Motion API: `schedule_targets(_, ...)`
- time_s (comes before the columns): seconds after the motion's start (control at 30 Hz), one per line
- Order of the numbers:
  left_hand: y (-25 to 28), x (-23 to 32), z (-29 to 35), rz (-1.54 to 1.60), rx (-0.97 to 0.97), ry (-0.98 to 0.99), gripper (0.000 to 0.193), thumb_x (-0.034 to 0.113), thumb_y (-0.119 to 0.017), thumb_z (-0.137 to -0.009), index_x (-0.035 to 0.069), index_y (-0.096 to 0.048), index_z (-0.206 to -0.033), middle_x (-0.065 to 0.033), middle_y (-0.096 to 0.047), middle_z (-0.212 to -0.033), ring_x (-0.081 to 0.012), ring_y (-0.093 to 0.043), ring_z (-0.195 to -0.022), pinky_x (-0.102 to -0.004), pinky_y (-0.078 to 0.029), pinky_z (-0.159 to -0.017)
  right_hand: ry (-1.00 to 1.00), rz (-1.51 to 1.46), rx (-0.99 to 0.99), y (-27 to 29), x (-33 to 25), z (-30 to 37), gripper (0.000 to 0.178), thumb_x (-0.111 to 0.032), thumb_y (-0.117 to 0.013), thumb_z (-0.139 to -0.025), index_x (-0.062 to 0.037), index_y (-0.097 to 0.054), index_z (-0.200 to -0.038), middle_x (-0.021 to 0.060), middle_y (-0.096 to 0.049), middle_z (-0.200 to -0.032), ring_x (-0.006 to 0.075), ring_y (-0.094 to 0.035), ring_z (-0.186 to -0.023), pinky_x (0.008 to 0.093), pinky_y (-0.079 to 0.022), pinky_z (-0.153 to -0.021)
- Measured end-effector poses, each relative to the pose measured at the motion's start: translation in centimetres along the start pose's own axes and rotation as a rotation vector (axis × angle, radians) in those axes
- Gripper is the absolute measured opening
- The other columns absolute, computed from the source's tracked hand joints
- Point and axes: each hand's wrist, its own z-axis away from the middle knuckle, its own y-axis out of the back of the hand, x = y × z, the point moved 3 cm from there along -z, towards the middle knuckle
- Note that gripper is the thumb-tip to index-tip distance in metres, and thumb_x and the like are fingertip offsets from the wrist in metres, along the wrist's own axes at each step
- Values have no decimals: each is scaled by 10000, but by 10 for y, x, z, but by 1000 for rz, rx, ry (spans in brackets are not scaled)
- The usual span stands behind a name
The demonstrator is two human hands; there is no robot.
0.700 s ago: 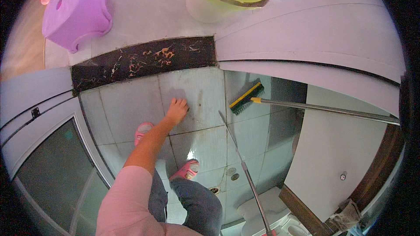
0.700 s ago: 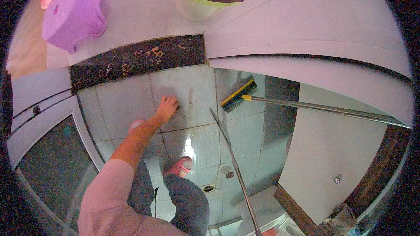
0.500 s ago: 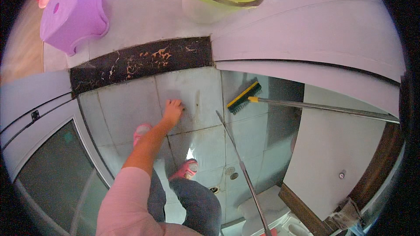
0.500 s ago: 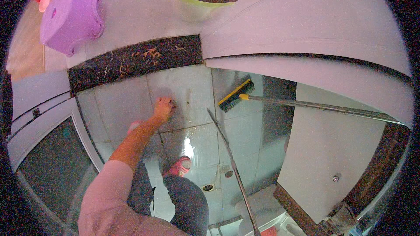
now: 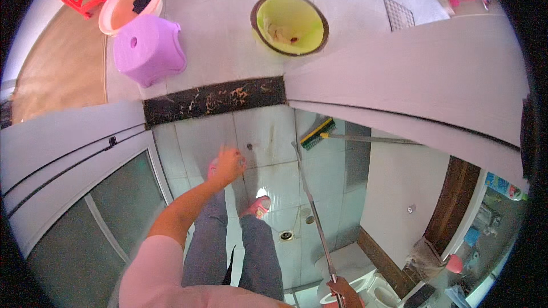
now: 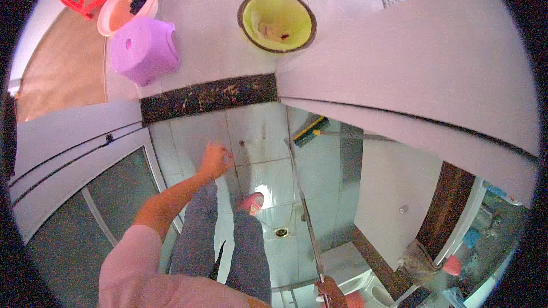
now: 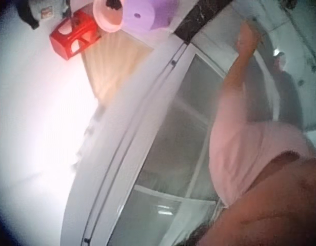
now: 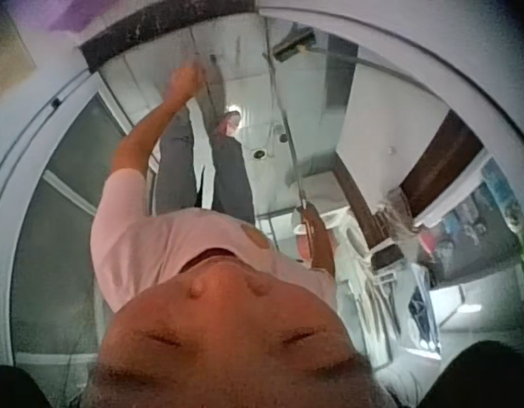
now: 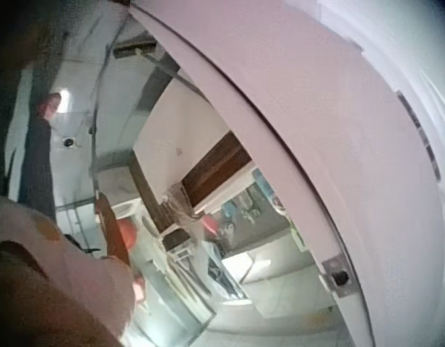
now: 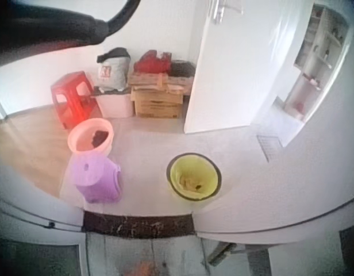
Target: The person uses a squeegee to push water across the tiled bathroom floor toward the drain. They then wash a cloth at the sink, wring it out, and use it to wipe the floor near the toilet and shower base.
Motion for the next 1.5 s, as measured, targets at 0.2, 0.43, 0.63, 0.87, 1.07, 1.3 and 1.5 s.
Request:
schedule_targets(0.2,-95,-58,-3,-139,-78,130,301,196,-609,-601,101,-540,-878,-69,-489,-856,-223,-457,-852,-379,-319,-730,183,97,124,-6,0,-2,172,-178,-536,-724,-21,-503,-788,12,-441,-498,113,-434,-433,284,-342,-364)
schedule_targets(0.43,-206,-95,-49,-227,99,65,379,180,-592,-570,94,-506,-929,-66,-455,-909,-218,-436,-846,-378,-311,-718,122,-219,115,4,-41,27,159,-159,-531,-732,-53,-490,-843,-21,-387,-494,80,-352,-365,242,-311,-314)
schedule_targets(0.63,-252,-122,-66,-278,98,45,262,158,-564,-587,90,-539,-839,-80,-467,-909,-223,-444,-838,-386,-320,-722,-111,-168,167,5,-23,4,136,-123,-496,-726,-70,-493,-851,-10,-399,-505,80,-367,-362,238,-345,-308)
schedule_targets(0.87,-211,-95,-53,-232,-101,164,213,211,-605,-609,111,-584,-796,-74,-484,-920,-243,-439,-897,-403,-307,-750,195,-135,143,0,-11,9,102,-133,-515,-721,-70,-494,-799,8,-433,-534,103,-394,-388,247,-347,-323)
schedule_targets(1.07,-65,0,-21,84,36,110,172,177,-623,-594,122,-578,-751,-64,-491,-905,-238,-453,-880,-384,-317,-725,66,-8,33,-13,-6,-1,215,-202,-583,-704,-20,-469,-717,41,-462,-512,129,-459,-413,281,-414,-383)
schedule_targets(1.3,147,104,-60,320,226,-31,159,142,-629,-560,111,-555,-698,-68,-496,-875,-240,-461,-871,-371,-324,-713,248,196,194,-15,26,-7,301,-206,-612,-674,20,-464,-806,79,-478,-598,181,-496,-501,314,-445,-434)
schedule_targets(1.5,308,178,-146,71,414,-351,174,133,-614,-570,97,-546,-725,-60,-495,-852,-220,-475,-841,-356,-343,-675,27,-4,102,-28,-50,147,245,-188,-605,-686,-4,-461,-758,46,-439,-539,152,-431,-432,296,-381,-395)
